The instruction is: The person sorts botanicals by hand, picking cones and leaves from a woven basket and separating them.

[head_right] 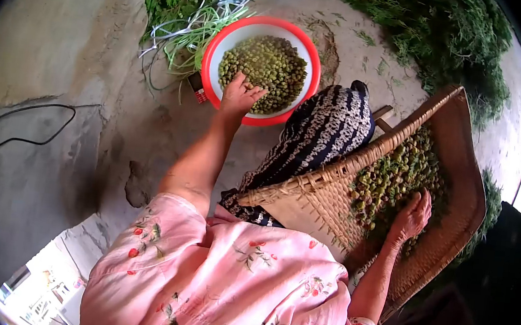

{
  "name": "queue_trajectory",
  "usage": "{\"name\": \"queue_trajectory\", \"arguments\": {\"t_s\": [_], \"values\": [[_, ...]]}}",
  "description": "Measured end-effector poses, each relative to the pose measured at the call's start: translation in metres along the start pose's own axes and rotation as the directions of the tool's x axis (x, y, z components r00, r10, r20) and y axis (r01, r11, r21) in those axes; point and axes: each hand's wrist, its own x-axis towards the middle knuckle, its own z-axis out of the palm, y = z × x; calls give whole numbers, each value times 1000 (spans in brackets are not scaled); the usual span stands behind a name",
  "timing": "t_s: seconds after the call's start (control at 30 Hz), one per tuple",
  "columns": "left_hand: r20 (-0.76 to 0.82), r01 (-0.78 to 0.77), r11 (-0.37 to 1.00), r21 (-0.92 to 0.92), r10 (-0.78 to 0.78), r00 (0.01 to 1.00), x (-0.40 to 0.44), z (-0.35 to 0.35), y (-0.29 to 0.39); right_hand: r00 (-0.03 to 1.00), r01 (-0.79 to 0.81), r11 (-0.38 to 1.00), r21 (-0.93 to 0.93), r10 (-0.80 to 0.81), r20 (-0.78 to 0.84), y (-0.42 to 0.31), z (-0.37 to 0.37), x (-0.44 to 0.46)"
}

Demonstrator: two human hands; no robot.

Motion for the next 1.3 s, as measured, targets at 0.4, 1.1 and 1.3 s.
{"name": "queue_trajectory", "arguments": {"t_s": [0.4, 1.1, 1.3], "values": [[-381, -289, 901, 323, 403, 832, -21, -69, 13, 995, -95, 995, -19, 96, 38, 7, 1, 1], [-372, 468, -179, 866, 396, 839, 62, -176, 67, 988, -146, 989, 28, 145, 47, -6, -6, 8], [-459, 525, -231, 819, 285, 842, 69, -182, 77, 986, -162, 985, 52, 160, 42, -7, -6, 7]]}}
